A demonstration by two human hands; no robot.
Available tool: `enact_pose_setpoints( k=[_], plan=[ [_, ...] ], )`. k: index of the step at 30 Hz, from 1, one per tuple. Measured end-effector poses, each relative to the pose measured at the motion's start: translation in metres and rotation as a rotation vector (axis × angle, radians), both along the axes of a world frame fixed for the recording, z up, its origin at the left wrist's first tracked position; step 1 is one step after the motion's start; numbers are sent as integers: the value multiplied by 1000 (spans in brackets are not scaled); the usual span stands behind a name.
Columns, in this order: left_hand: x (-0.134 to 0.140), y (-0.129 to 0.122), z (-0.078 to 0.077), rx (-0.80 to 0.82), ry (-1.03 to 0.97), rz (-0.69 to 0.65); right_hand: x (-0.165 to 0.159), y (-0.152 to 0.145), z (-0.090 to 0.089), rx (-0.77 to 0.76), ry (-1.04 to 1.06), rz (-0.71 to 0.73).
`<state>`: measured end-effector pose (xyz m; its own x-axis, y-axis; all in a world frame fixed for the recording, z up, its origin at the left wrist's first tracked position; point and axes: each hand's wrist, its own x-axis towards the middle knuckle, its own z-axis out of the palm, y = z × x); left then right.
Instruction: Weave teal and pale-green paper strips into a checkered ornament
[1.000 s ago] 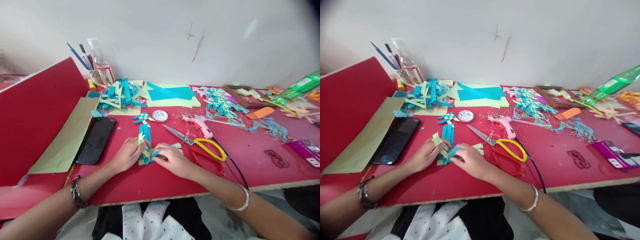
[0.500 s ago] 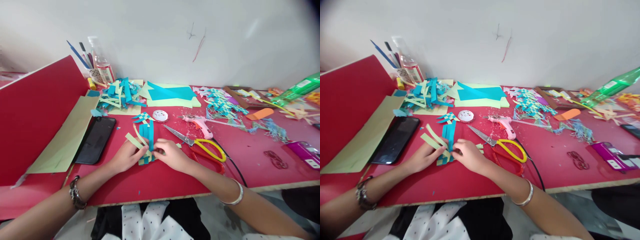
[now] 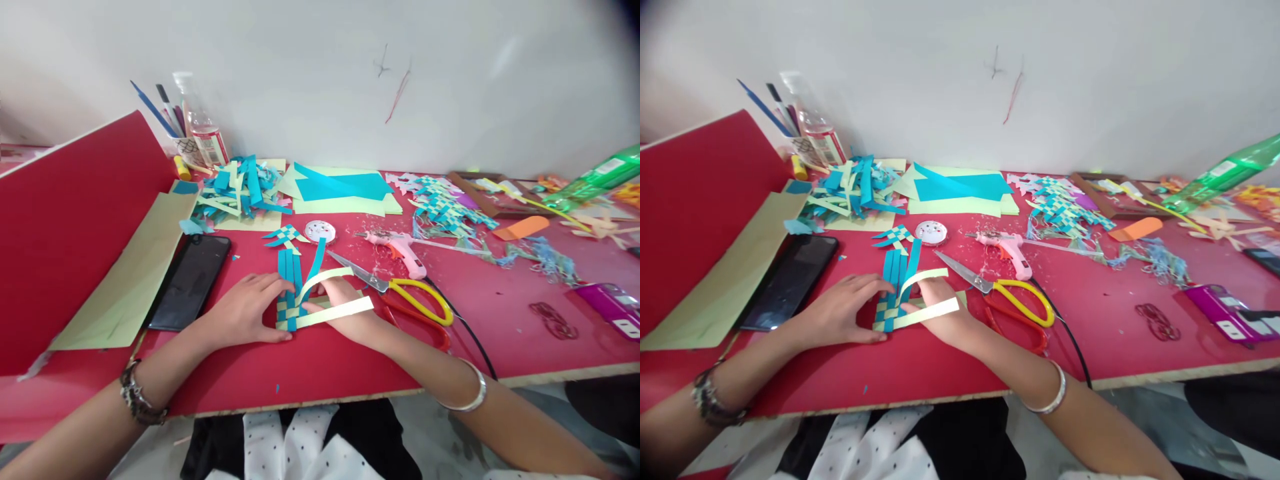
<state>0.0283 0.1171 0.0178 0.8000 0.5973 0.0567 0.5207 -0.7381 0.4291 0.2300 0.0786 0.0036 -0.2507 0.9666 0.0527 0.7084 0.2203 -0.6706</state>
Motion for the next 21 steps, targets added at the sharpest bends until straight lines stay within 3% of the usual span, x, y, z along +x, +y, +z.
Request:
enact_pose_setpoints(
  k=[4, 12, 21],
  plan=[
    [1, 0, -1, 21, -14, -36, 1, 4, 4, -33, 99, 59],
    [3, 0, -3, 58, 8, -62, -2, 8, 8, -5, -135, 16],
    [3, -1, -4, 63, -20, -33, 3, 8, 11, 37, -29, 172]
  ],
)
